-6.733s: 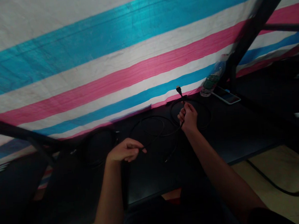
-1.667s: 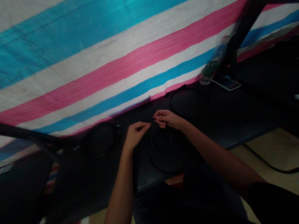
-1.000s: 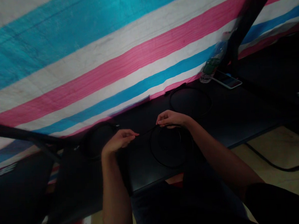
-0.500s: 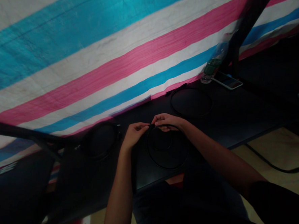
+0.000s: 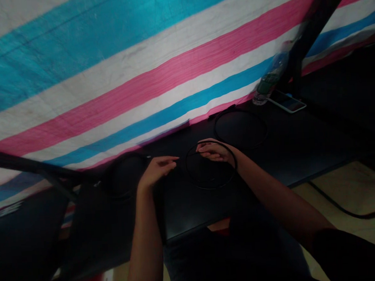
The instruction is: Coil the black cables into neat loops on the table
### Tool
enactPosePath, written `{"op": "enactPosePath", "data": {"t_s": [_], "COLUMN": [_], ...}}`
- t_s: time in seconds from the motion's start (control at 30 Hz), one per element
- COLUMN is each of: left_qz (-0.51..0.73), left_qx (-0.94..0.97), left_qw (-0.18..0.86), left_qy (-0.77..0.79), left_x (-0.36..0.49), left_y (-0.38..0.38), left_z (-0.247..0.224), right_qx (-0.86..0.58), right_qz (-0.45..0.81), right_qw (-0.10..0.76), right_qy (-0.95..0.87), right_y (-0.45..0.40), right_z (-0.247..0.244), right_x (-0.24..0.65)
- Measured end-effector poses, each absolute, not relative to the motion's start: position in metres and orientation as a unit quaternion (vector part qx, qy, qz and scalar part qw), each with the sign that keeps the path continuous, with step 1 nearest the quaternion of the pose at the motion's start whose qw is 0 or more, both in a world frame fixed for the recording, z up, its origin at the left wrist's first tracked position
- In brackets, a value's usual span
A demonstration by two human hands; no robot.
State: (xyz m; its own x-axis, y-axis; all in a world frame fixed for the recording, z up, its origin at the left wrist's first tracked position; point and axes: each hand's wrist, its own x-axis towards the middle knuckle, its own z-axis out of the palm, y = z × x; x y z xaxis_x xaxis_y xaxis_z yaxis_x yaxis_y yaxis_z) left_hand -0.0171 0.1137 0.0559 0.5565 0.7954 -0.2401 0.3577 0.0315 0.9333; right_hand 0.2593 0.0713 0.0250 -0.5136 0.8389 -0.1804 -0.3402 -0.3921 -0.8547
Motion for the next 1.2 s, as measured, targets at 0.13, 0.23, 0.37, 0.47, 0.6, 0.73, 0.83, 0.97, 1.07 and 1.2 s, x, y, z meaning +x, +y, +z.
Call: {"op": "enactPosePath", "data": {"t_s": [0.13, 0.23, 0.37, 0.47, 0.6, 0.73, 0.83, 0.97, 1.07, 1.2], "left_qz": [0.243, 0.232, 0.205, 0.215, 0.222, 0.218, 0.223, 0.179, 0.01, -0.093], "left_qx": [0.683, 0.706, 0.709, 0.673, 0.625, 0.653, 0.709, 0.741, 0.733, 0.705], "left_qw": [0.54, 0.527, 0.533, 0.544, 0.588, 0.567, 0.524, 0.518, 0.589, 0.617], "left_qy": [0.428, 0.412, 0.414, 0.453, 0.463, 0.452, 0.417, 0.388, 0.34, 0.337], "left_x": [0.014, 0.015, -0.011, -0.041, -0.064, -0.036, 0.0, 0.023, 0.011, -0.026], "left_y": [0.104, 0.103, 0.112, 0.121, 0.128, 0.12, 0.108, 0.098, 0.099, 0.109], "left_z": [0.045, 0.048, 0.061, 0.065, 0.064, 0.061, 0.056, 0.05, 0.055, 0.068], "right_qx": [-0.319, -0.309, -0.303, -0.31, -0.304, -0.304, -0.315, -0.327, -0.327, -0.293], "right_qz": [0.781, 0.795, 0.8, 0.797, 0.784, 0.783, 0.784, 0.782, 0.793, 0.806], "right_qw": [0.379, 0.338, 0.28, 0.282, 0.321, 0.326, 0.303, 0.264, 0.179, 0.184], "right_qy": [-0.379, -0.397, -0.435, -0.436, -0.436, -0.434, -0.44, -0.46, -0.483, -0.48], "right_y": [0.071, 0.071, 0.071, 0.071, 0.069, 0.07, 0.071, 0.072, 0.072, 0.073], "right_z": [0.024, 0.024, 0.028, 0.031, 0.032, 0.031, 0.03, 0.027, 0.025, 0.022], "right_x": [0.252, 0.255, 0.272, 0.288, 0.303, 0.297, 0.283, 0.277, 0.288, 0.311]}}
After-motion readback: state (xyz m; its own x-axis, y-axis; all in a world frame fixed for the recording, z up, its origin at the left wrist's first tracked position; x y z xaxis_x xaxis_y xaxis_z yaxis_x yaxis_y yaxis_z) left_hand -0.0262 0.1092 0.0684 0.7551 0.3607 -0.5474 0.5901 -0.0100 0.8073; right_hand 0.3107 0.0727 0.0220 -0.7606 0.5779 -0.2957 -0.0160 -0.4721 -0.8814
